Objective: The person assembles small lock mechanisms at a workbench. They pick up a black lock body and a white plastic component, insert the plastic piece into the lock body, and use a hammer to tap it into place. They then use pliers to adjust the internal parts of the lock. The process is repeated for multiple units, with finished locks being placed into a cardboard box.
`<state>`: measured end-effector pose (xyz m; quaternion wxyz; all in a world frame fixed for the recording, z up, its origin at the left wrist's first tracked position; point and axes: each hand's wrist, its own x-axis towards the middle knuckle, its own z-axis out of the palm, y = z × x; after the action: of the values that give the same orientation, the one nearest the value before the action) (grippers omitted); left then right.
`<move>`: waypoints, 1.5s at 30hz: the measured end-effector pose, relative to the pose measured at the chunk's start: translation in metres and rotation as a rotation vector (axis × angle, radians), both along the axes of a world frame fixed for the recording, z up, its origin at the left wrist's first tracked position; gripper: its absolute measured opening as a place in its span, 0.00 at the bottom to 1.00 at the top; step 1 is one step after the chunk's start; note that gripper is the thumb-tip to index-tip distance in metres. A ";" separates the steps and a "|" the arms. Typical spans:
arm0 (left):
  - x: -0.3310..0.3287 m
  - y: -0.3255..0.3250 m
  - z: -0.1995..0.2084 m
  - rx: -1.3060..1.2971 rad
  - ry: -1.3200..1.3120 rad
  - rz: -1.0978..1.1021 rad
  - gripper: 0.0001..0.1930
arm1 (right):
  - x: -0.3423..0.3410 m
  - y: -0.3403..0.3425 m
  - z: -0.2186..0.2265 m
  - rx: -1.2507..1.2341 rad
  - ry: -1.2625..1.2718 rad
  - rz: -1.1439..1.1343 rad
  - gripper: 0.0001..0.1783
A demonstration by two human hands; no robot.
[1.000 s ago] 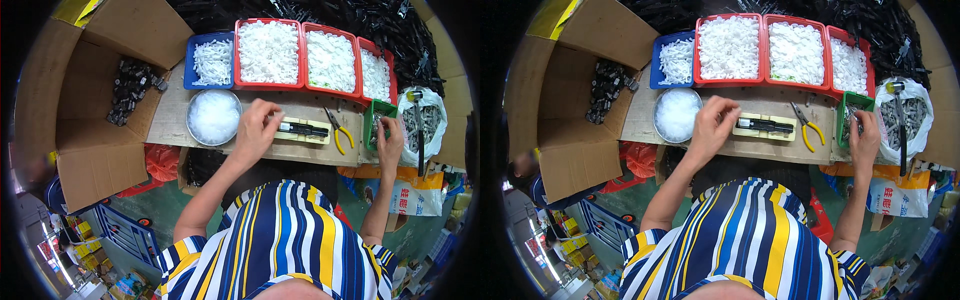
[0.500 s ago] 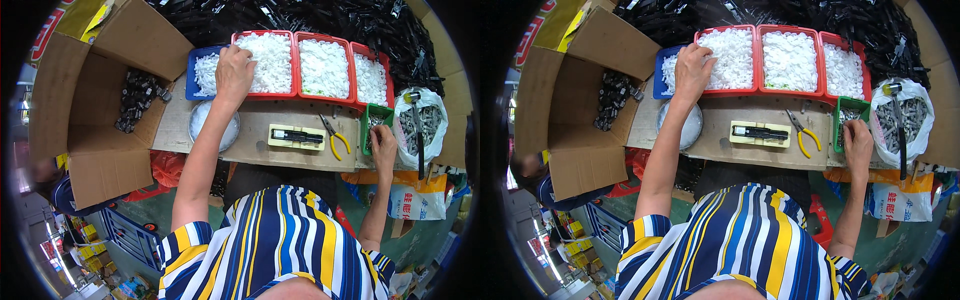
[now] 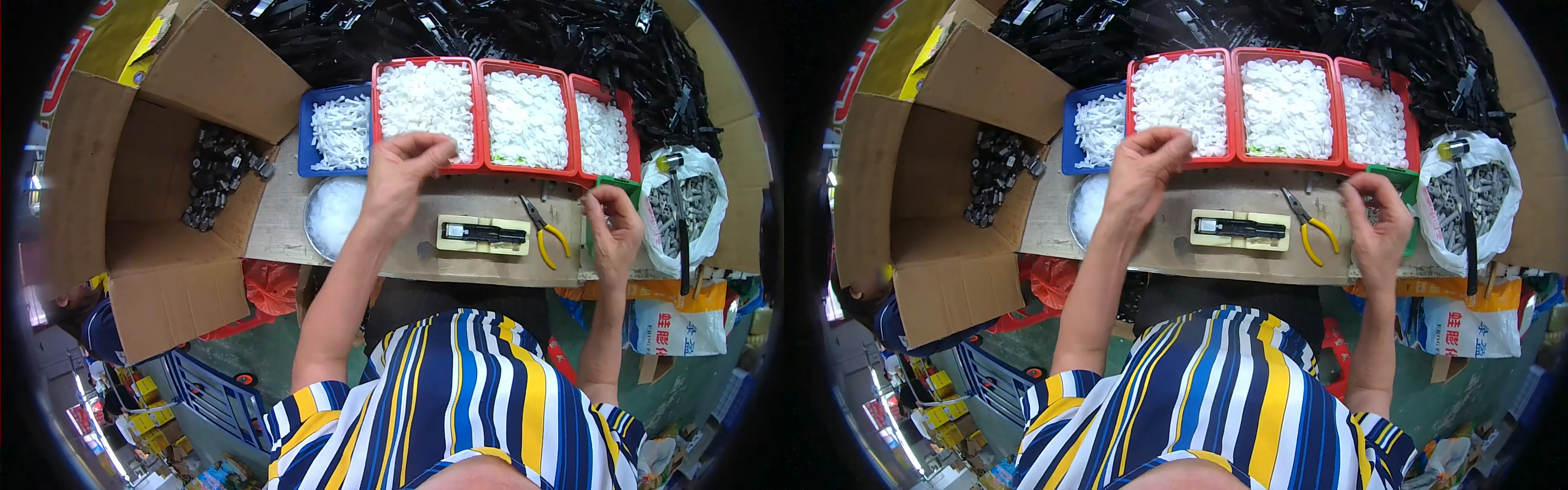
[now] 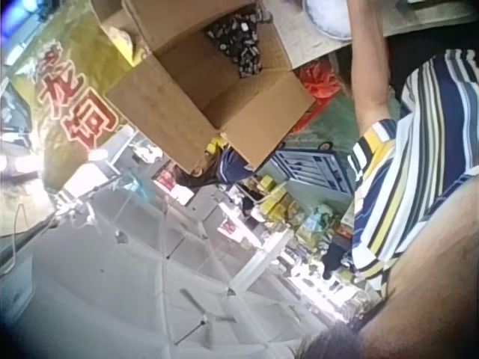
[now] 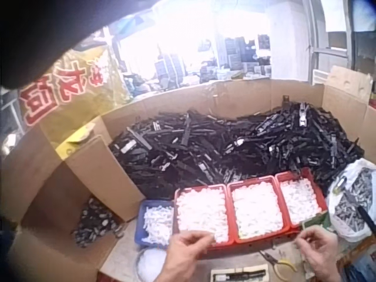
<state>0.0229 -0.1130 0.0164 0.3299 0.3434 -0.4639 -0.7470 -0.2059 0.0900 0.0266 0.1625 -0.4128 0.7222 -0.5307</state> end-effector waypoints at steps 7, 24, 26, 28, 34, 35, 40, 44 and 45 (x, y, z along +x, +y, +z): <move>-0.004 0.056 -0.033 0.601 0.519 -0.211 0.08 | 0.060 -0.050 0.014 -0.210 -0.462 0.327 0.05; -0.008 0.076 -0.033 0.692 0.497 -0.323 0.07 | 0.055 -0.042 0.003 -0.181 -0.232 0.420 0.06; -0.008 0.077 -0.033 0.686 0.496 -0.316 0.07 | 0.055 -0.041 0.006 -0.146 -0.156 0.397 0.07; -0.008 0.078 -0.033 0.667 0.500 -0.289 0.09 | 0.058 -0.041 0.008 -0.093 -0.134 0.332 0.08; -0.004 0.084 -0.026 0.578 0.518 -0.228 0.15 | 0.067 -0.034 0.007 -0.223 0.137 0.360 0.10; -0.004 0.084 -0.025 0.542 0.508 -0.238 0.15 | 0.068 -0.034 0.007 -0.225 0.155 0.361 0.10; 0.004 0.085 -0.024 0.334 0.384 -0.228 0.18 | 0.074 -0.032 0.009 -0.138 0.094 0.373 0.09; 0.009 0.087 -0.023 0.075 0.280 -0.182 0.17 | 0.076 -0.033 0.010 -0.112 0.103 0.402 0.09; 0.009 0.087 -0.023 0.046 0.277 -0.180 0.17 | 0.077 -0.034 0.009 -0.113 0.095 0.406 0.08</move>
<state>0.0324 -0.0259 -0.0067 0.3144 0.2016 -0.4258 -0.8242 -0.1292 0.0562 0.0355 0.2083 -0.5829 0.6003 -0.5064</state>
